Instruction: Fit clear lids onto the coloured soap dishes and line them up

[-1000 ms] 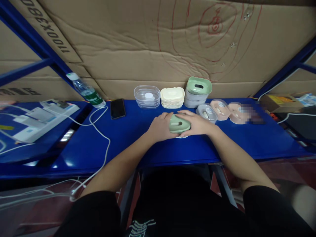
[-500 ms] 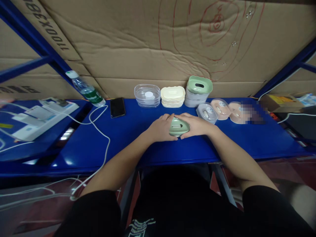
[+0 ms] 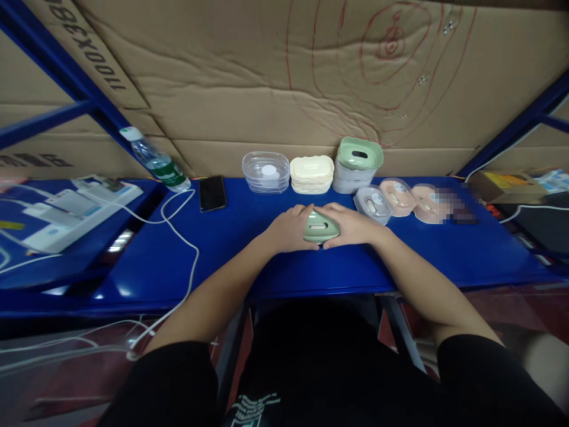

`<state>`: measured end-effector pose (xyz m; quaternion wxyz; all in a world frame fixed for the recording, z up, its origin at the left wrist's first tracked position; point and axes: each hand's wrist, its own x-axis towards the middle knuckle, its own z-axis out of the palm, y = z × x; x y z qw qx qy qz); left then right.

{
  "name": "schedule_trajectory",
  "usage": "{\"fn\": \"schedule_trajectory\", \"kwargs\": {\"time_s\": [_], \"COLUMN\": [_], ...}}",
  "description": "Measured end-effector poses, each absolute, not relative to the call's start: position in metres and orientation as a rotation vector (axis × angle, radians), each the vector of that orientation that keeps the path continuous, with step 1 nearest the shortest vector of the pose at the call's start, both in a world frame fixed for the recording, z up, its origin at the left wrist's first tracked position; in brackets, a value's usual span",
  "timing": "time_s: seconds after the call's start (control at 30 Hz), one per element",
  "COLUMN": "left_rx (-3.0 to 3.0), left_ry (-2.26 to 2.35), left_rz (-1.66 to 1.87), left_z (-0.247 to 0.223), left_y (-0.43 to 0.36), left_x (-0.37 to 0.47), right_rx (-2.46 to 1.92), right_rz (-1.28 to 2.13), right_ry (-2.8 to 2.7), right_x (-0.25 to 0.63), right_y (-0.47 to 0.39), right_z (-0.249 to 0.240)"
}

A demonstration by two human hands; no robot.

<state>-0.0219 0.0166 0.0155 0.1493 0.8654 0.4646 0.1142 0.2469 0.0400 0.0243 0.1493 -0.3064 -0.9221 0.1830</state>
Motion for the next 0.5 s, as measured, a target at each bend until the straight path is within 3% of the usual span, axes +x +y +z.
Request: {"fn": "schedule_trajectory", "kwargs": {"time_s": [0.5], "left_rx": [2.509], "left_ry": [1.295], "left_rz": [0.27], "left_z": [0.013], "left_y": [0.026], "left_x": [-0.028], "right_rx": [-0.876], "right_rz": [0.515], "right_ry": [-2.693], "right_x": [0.246], "right_y": [0.049], "right_z": [0.013]}}
